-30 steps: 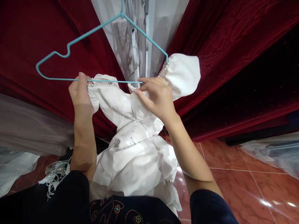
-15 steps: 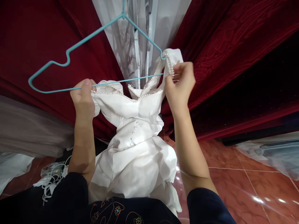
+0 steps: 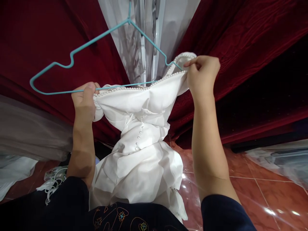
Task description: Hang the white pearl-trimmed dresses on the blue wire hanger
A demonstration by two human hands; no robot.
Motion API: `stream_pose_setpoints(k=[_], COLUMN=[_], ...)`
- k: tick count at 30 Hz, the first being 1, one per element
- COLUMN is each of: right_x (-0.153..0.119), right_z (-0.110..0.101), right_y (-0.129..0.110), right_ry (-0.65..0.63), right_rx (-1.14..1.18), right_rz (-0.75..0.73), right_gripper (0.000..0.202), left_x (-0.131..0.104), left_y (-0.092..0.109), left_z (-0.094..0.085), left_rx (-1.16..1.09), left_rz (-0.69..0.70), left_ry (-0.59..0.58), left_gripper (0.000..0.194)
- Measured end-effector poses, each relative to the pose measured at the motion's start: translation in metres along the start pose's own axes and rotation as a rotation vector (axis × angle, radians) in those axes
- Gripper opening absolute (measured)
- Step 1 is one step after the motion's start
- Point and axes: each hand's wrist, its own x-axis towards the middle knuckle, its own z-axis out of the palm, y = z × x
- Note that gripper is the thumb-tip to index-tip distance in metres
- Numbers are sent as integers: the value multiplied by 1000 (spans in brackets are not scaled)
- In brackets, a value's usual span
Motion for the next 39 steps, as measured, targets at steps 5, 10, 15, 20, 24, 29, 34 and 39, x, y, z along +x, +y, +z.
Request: stream_pose_setpoints(k=[5, 10, 15, 20, 24, 29, 34, 39], right_x=[-39, -101, -118, -91, -83, -88, -95, -98], right_z=[-4, -23, -15, 6, 7, -3, -16, -21], right_y=[-8, -39, -91, -100, -92, -89, -82, -83], right_ry=[-98, -47, -42, -77, -209, -154, -93, -54], right_rx=[203, 382, 363, 135, 164, 153, 158, 172], right_rz=[502, 266, -283, -359, -431, -373, -377, -412], right_gripper=[24, 22, 24, 23, 25, 24, 20, 13], left_x=[0, 0, -2, -5, -5, -19, -47, -40], left_y=[-9, -20, -22, -17, -21, -19, -18, 1], left_z=[6, 12, 18, 21, 20, 10, -28, -63], left_rx=[49, 31, -64, -104, -31, 155, 318, 276], left_rz=[-51, -115, -99, -127, -172, -168, -148, -43], left_ry=[91, 119, 101, 44, 34, 75, 204, 426], left_gripper=[67, 67, 62, 64, 73, 68, 34, 14])
